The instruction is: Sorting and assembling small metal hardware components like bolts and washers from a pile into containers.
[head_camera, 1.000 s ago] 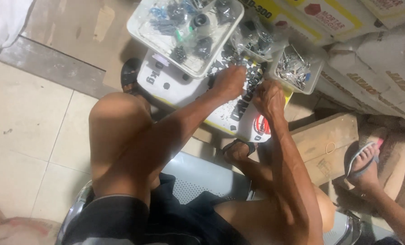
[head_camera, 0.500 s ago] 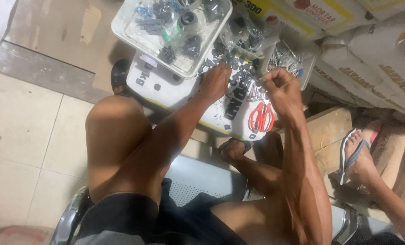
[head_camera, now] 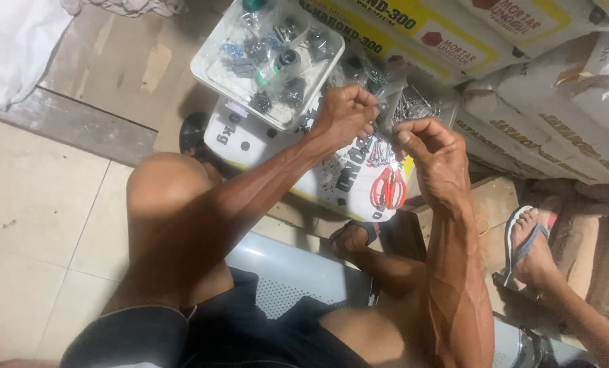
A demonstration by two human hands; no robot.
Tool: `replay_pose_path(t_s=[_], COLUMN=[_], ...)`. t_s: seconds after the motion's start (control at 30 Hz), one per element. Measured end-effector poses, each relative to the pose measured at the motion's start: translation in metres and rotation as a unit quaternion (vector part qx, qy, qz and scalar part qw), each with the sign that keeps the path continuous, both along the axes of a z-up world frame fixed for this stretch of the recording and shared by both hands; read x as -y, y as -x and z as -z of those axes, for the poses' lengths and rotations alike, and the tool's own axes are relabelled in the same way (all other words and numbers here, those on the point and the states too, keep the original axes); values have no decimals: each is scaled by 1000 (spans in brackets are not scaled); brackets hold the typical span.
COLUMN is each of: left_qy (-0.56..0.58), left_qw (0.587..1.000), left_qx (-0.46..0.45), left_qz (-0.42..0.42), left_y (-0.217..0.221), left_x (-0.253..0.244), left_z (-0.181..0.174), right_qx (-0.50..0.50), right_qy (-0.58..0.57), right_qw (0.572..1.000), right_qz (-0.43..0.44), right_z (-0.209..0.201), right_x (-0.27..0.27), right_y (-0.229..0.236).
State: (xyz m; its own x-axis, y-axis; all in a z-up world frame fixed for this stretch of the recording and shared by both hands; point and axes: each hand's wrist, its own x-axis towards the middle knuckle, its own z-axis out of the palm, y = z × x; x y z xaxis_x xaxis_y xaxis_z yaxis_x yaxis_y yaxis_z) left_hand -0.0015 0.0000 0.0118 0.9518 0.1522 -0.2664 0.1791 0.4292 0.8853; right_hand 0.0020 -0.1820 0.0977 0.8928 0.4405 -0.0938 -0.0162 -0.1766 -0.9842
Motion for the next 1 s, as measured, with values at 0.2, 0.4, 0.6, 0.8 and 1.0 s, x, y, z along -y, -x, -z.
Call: replay_pose_path(t_s=[0.2, 0.4, 0.6, 0.8, 1.0], left_qy=[-3, -8, -60, -220, -264], left_qw=[999, 999, 997, 970, 952], left_qx=[14, 25, 37, 71, 107], left_qz=[-32, -44, -34, -73, -109], left_y=[-2, -4, -1, -13, -12], left_x=[7, 15, 12, 30, 38], left_z=[-17, -10, -14, 5, 9], right_qx=[14, 3, 3, -20, -15], right_qy=[16, 36, 36, 61, 74], right_qw=[1000, 999, 999, 997, 996], right_qz=[-5, 17, 28, 32, 38], right_z=[4, 6, 2, -2, -5], right_x=[3, 2, 6, 6, -2], right_y=[-3, -4, -3, -6, -6])
